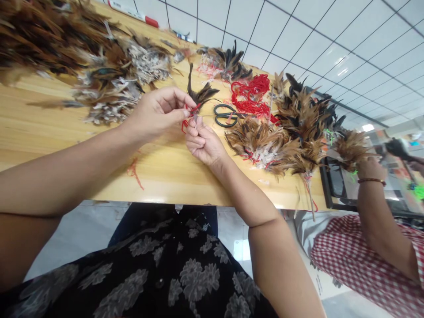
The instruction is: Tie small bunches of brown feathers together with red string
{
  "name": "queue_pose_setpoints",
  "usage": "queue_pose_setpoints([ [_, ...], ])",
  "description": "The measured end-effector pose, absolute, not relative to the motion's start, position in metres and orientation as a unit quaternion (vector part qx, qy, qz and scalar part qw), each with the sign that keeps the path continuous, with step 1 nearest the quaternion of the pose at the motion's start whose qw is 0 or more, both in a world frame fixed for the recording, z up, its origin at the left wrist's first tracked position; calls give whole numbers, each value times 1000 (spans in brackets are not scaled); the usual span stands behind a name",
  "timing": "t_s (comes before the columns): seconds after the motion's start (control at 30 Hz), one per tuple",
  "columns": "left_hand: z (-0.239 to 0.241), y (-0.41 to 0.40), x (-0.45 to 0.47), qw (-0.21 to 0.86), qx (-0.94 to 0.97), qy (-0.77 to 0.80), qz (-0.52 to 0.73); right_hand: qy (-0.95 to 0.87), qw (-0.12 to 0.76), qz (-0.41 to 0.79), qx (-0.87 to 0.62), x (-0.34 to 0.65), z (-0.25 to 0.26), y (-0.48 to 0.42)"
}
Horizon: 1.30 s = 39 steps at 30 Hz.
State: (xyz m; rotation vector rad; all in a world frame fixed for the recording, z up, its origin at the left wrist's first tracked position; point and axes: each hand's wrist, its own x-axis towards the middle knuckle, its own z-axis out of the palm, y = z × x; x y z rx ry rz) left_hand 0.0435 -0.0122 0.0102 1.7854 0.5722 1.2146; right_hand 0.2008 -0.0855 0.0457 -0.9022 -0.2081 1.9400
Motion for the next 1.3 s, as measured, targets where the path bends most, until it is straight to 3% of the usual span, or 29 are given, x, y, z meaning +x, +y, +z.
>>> queue_pose_setpoints([
  [0.63, 12, -1, 33, 520, 722, 175, 422, -38, 485, 821, -300, 205, 40, -84],
  [0.97, -25, 17, 47, 331, 772, 174, 514, -24, 488, 825, -284, 204, 40, -85],
  [1.17, -12, -11, 51, 151, 791, 260, 533, -34, 485, 823, -295, 201, 41, -86],
  [1.3, -12, -14, 51, 142, 787, 285, 529, -39, 483, 822, -301, 199, 43, -87],
])
